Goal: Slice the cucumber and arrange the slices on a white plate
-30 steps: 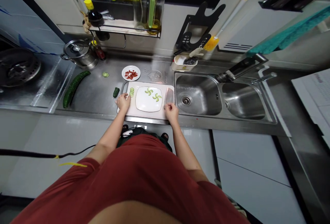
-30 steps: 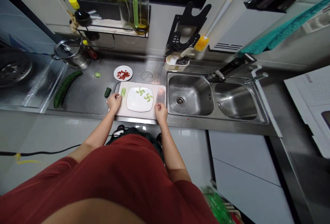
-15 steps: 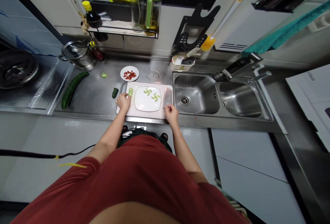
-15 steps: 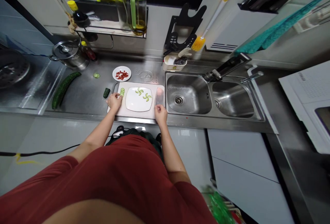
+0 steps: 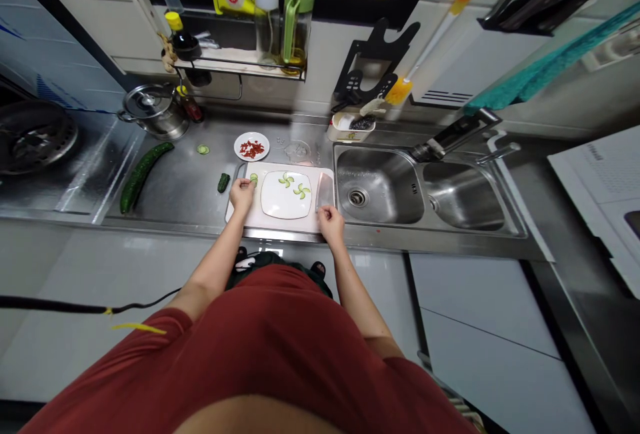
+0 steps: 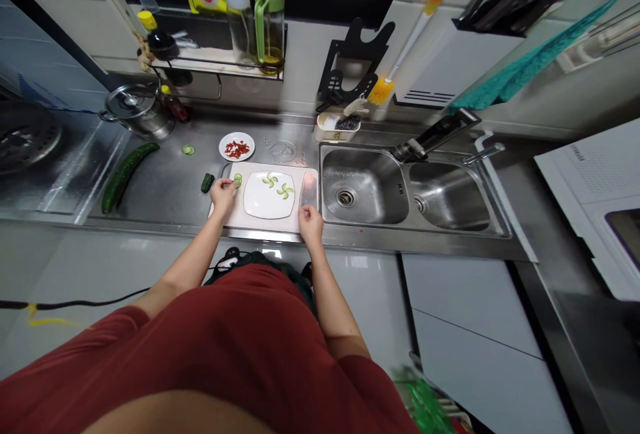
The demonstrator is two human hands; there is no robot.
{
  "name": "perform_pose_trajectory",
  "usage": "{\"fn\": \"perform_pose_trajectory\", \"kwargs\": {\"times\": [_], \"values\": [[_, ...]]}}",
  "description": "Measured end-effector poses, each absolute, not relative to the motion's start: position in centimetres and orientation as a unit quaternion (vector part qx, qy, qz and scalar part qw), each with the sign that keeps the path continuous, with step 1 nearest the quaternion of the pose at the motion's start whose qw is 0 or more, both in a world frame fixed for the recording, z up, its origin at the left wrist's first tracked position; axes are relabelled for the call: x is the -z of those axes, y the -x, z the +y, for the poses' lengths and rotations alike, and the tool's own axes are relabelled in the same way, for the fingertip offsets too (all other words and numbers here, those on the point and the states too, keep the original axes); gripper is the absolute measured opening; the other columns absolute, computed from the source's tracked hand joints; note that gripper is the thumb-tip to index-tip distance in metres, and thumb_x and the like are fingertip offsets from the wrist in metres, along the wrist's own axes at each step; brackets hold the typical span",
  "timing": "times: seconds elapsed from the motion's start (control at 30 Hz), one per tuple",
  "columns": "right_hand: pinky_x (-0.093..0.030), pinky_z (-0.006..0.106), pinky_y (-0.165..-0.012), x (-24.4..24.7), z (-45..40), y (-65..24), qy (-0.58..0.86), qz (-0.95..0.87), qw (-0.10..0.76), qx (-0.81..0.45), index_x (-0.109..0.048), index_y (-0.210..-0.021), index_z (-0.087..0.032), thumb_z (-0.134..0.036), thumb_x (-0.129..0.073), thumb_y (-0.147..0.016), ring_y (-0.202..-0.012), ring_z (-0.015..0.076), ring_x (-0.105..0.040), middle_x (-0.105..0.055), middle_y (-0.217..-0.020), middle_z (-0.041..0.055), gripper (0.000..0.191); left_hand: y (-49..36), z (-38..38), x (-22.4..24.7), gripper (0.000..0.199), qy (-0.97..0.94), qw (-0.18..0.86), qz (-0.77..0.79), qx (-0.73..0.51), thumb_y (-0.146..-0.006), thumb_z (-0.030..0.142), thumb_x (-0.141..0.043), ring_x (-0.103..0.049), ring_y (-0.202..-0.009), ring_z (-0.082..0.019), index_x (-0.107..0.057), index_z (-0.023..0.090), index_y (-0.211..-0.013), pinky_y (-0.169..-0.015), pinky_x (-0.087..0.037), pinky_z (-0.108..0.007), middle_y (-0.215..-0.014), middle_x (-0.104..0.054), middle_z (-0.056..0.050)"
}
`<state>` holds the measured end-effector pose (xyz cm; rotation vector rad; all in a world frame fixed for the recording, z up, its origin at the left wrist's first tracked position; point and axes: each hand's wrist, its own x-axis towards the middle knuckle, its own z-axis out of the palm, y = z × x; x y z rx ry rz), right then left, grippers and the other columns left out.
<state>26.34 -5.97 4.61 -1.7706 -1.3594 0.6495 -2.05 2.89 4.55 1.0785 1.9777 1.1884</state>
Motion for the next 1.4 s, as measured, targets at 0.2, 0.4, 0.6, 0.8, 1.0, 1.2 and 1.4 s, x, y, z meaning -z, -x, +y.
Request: {"fn": "perform_pose_trajectory", "kwargs": {"times": [0.2,0.4,0.6,0.8,1.0,1.2,1.4], "values": [[-0.041,0.026,-0.062,-5.6,-5.2,-25.9,0.682,-0.532,0.419,-0.275,-0.064,-0.079,-0.018,-0.040,-0.052,-0.078,-0.061,0.0151,-0.054,-0.061,-0.067,0.0000,0.024,0.8,3.8,-7.7,0.028,-0.347,0.376,0.621,-0.594,-0.059,0.033,-0.073,-0.052,-0.060,-0.009,-0.060,0.016,-0.077,-0.061,-0.041,-0.021,-0.068,-0.058,0.001],[-0.044,0.027,-0.063,-7.6,-4.2,-24.8,0.657,-0.519,0.450,-0.309,-0.064,-0.081,-0.018,-0.043,-0.054,-0.078,-0.062,0.0147,-0.053,-0.061,-0.069,0.0008,0.026,-0.6,2.9,-13.0,0.027,-0.324,0.434,0.554,-0.632,-0.057,0.029,-0.077,-0.054,-0.060,-0.008,-0.062,0.016,-0.075,-0.060,-0.042,-0.020,-0.067,-0.060,0.001],[-0.046,0.027,-0.065,-11.5,-3.0,-22.7,0.596,-0.520,0.497,-0.358,-0.062,-0.079,-0.018,-0.042,-0.057,-0.077,-0.066,0.0145,-0.054,-0.063,-0.073,0.0020,0.024,-2.1,1.8,-16.8,0.026,-0.344,0.460,0.509,-0.641,-0.058,0.028,-0.079,-0.057,-0.063,-0.008,-0.064,0.016,-0.076,-0.061,-0.046,-0.020,-0.072,-0.064,0.000],[-0.045,0.027,-0.068,-17.1,-1.5,-20.8,0.524,-0.577,0.524,-0.345,-0.062,-0.081,-0.019,-0.041,-0.057,-0.081,-0.070,0.0137,-0.054,-0.063,-0.078,0.0013,0.023,-3.3,0.8,-18.7,0.027,-0.380,0.466,0.485,-0.635,-0.059,0.029,-0.079,-0.061,-0.068,-0.010,-0.065,0.016,-0.078,-0.068,-0.049,-0.022,-0.074,-0.066,-0.001],[-0.045,0.029,-0.074,-20.9,-0.5,-19.7,0.465,-0.665,0.509,-0.287,-0.064,-0.092,-0.021,-0.042,-0.058,-0.085,-0.082,0.0153,-0.055,-0.062,-0.089,0.0019,0.023,-3.8,0.0,-19.7,0.026,-0.433,0.459,0.471,-0.616,-0.062,0.032,-0.078,-0.061,-0.069,-0.010,-0.067,0.017,-0.081,-0.068,-0.050,-0.023,-0.077,-0.067,-0.002],[-0.044,0.030,-0.076,-21.6,-0.1,-19.0,0.433,-0.723,0.473,-0.256,-0.064,-0.085,-0.021,-0.040,-0.056,-0.088,-0.089,0.0169,-0.053,-0.060,-0.086,0.0017,0.020,-3.8,-0.6,-20.3,0.028,-0.480,0.458,0.461,-0.589,-0.063,0.036,-0.078,-0.062,-0.072,-0.012,-0.068,0.016,-0.080,-0.070,-0.050,-0.025,-0.078,-0.068,-0.003],[-0.042,0.026,-0.066,-21.4,-0.1,-18.8,0.446,-0.684,0.501,-0.288,-0.061,-0.078,-0.019,-0.038,-0.055,-0.088,-0.082,0.0151,-0.055,-0.060,-0.081,0.0010,0.022,-3.6,-0.6,-20.6,0.034,-0.461,0.486,0.451,-0.590,-0.067,0.036,-0.076,-0.061,-0.068,-0.010,-0.066,0.017,-0.093,-0.064,-0.047,-0.020,-0.073,-0.067,-0.002]]}}
